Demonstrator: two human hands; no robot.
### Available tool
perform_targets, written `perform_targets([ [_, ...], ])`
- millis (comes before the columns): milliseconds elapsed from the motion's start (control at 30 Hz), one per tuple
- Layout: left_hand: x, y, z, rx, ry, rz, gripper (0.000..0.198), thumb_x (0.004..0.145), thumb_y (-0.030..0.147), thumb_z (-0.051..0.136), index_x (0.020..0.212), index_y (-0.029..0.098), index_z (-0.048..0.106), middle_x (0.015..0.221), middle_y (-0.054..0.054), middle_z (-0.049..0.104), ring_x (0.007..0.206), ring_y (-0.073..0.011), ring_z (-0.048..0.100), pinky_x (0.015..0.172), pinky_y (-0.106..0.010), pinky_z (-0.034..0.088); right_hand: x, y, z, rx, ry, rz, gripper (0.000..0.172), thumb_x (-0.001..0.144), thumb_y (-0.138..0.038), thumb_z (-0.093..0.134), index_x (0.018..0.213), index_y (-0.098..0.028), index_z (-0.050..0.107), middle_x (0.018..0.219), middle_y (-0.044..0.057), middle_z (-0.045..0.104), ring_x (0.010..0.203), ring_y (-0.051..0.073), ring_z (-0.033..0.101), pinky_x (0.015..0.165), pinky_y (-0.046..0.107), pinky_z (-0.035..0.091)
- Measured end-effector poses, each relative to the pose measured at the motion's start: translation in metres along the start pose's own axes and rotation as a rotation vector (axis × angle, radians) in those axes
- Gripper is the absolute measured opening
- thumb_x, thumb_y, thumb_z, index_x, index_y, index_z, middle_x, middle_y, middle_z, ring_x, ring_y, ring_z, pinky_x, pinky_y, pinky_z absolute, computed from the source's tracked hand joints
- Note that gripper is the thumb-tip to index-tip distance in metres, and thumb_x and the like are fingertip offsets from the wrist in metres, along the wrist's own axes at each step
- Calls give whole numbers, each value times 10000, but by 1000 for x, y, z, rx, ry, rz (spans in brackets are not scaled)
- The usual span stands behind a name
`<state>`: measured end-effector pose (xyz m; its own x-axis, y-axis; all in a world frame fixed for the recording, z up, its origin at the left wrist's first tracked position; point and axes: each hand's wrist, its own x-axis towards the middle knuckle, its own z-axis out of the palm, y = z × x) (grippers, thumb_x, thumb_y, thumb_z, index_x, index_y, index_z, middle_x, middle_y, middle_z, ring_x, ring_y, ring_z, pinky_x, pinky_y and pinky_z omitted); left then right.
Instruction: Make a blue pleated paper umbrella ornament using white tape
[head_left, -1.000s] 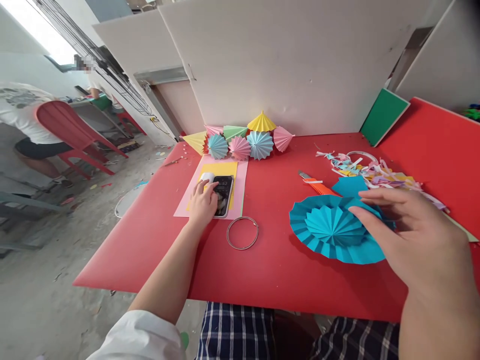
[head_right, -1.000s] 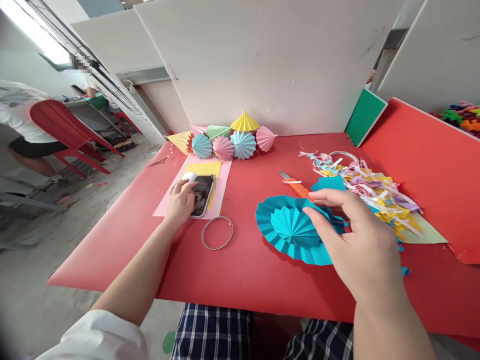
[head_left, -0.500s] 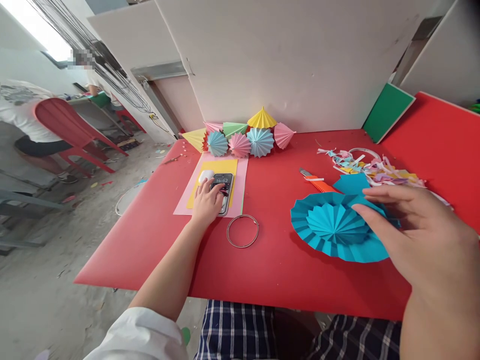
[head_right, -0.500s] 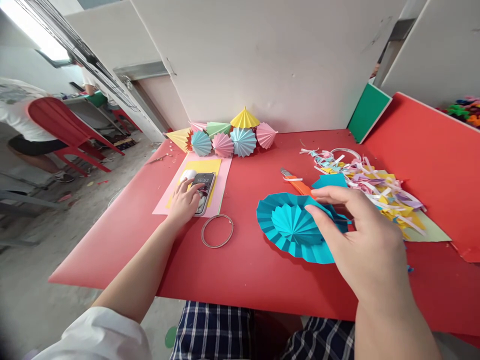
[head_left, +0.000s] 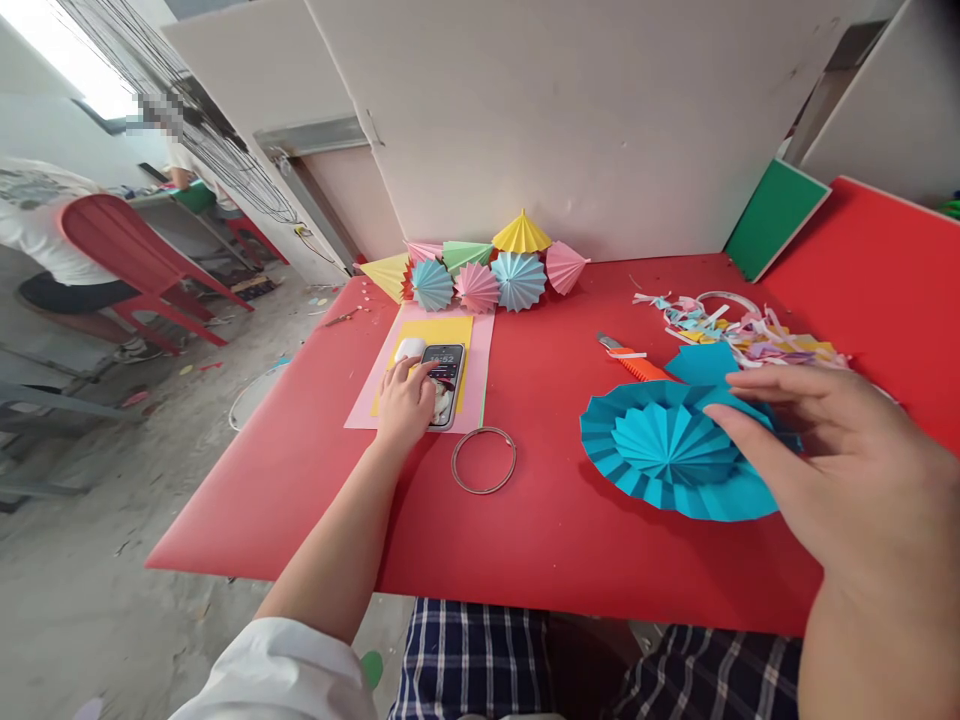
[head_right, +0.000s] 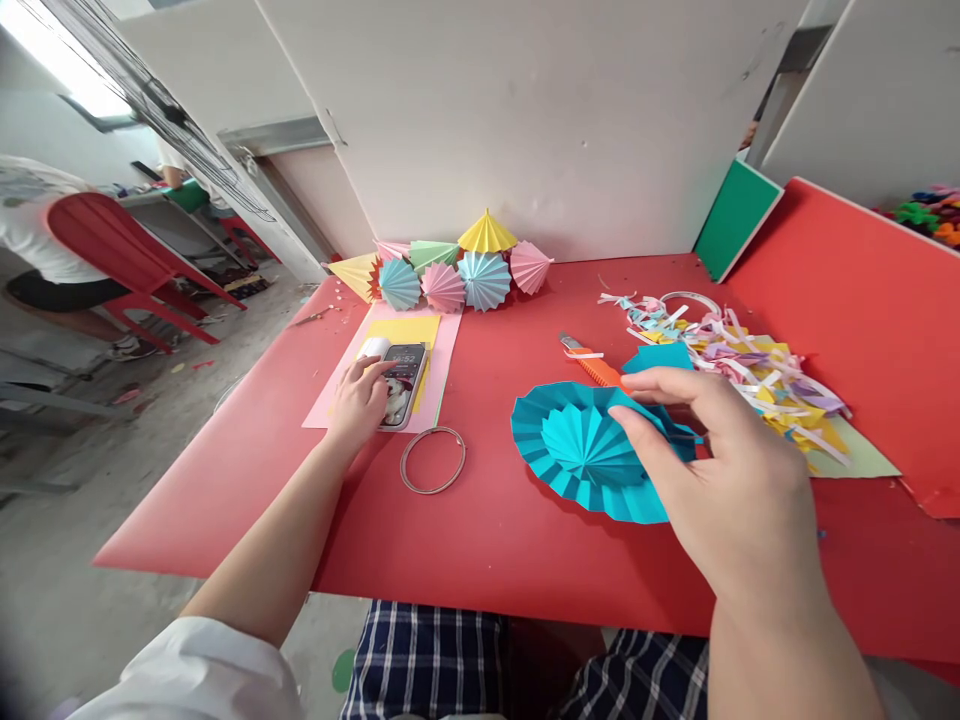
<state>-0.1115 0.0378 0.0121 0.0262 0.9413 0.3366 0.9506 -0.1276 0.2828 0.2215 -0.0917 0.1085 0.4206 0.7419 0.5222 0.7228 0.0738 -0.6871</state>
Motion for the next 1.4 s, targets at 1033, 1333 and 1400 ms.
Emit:
perform_targets([
  [1033, -1, 3, 5, 52, -54, 15, 415, 850, 243, 326, 1141, 238, 622, 1294, -83, 506, 1267, -275, 391, 1064, -471, 307, 0, -3, -4, 11, -90, -24, 302, 734, -468, 532, 1003, -604, 548, 914, -47, 694, 862, 318, 643, 573, 468, 477],
  [1333, -1, 6, 5, 51, -52, 11, 409, 851, 243, 332, 1136, 238, 626, 1295, -87, 508, 1267, -280, 391, 1074, -493, 285, 0, -2, -4, -4, -99, -50, 324, 742, -456, 532, 1032, -600, 537, 924, -43, 696, 854, 313, 640, 548, 452, 469],
  [1400, -1, 5, 5, 55, -49, 11, 407, 852, 242, 335, 1135, 243, 627, 1293, -82, 510, 1267, -275, 393, 1076, -488, 285, 0, -1, -5, -6, -106, -45, 322, 742, -459, 532, 1031, -600, 537, 931, -45, 694, 856, 312, 639, 540, 448, 464],
])
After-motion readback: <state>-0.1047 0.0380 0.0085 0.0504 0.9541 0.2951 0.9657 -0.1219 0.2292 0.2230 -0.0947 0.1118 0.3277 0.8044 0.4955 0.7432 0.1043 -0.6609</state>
